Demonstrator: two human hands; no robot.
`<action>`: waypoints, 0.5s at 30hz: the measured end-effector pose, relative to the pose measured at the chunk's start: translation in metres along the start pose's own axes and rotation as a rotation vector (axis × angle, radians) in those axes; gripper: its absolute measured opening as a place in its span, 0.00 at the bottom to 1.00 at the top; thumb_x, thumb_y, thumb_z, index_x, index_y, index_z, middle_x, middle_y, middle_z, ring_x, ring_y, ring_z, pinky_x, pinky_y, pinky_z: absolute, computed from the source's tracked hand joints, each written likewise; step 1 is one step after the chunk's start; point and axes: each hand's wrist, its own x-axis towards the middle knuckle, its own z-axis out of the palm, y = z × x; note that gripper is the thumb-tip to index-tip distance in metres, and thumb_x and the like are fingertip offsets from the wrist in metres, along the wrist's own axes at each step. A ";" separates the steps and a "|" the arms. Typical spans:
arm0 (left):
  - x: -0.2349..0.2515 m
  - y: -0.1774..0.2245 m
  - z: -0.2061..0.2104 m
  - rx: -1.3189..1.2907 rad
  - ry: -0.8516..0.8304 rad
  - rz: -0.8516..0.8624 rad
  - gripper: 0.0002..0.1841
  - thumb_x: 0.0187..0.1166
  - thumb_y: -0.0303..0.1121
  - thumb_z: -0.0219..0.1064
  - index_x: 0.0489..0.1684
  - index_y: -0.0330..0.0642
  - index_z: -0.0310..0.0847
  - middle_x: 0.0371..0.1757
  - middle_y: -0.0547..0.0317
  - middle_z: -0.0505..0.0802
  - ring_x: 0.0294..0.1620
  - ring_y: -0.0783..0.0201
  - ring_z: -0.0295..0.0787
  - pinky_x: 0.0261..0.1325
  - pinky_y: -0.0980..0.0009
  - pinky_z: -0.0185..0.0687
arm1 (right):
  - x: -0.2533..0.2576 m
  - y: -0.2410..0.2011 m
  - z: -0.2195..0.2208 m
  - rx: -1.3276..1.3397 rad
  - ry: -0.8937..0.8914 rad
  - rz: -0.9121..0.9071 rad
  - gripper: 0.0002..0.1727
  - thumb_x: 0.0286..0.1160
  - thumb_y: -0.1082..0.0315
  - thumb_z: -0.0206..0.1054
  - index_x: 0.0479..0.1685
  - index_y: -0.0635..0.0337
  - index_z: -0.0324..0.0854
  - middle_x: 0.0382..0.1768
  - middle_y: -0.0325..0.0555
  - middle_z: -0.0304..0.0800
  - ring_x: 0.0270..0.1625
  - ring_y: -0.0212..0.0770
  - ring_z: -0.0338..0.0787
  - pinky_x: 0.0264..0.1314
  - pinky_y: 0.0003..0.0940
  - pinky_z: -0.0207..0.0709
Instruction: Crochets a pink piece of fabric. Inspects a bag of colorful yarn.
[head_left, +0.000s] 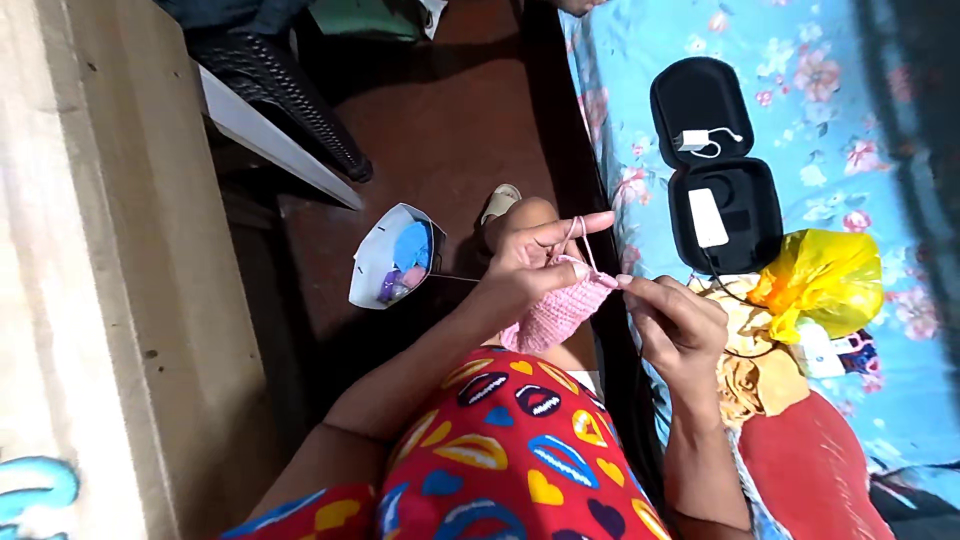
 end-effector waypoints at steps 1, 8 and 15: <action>-0.001 -0.005 0.004 0.083 0.009 0.102 0.26 0.72 0.13 0.60 0.74 0.26 0.76 0.36 0.59 0.93 0.30 0.76 0.87 0.38 0.80 0.86 | 0.001 -0.004 0.003 0.124 0.002 0.077 0.14 0.82 0.71 0.63 0.62 0.55 0.88 0.37 0.38 0.88 0.35 0.21 0.84 0.40 0.15 0.80; -0.015 -0.040 0.017 0.062 0.087 0.208 0.20 0.76 0.16 0.62 0.68 0.24 0.80 0.55 0.54 0.95 0.49 0.74 0.91 0.58 0.74 0.87 | 0.002 -0.012 0.023 0.771 0.042 0.535 0.11 0.78 0.66 0.71 0.55 0.46 0.92 0.33 0.26 0.92 0.21 0.16 0.77 0.23 0.13 0.73; -0.062 -0.088 -0.061 -0.223 -0.019 -0.208 0.15 0.84 0.25 0.53 0.56 0.33 0.87 0.42 0.61 0.94 0.38 0.72 0.89 0.44 0.72 0.87 | -0.035 0.022 0.045 0.780 -0.081 0.688 0.09 0.78 0.64 0.69 0.51 0.43 0.91 0.28 0.27 0.89 0.18 0.19 0.75 0.19 0.15 0.70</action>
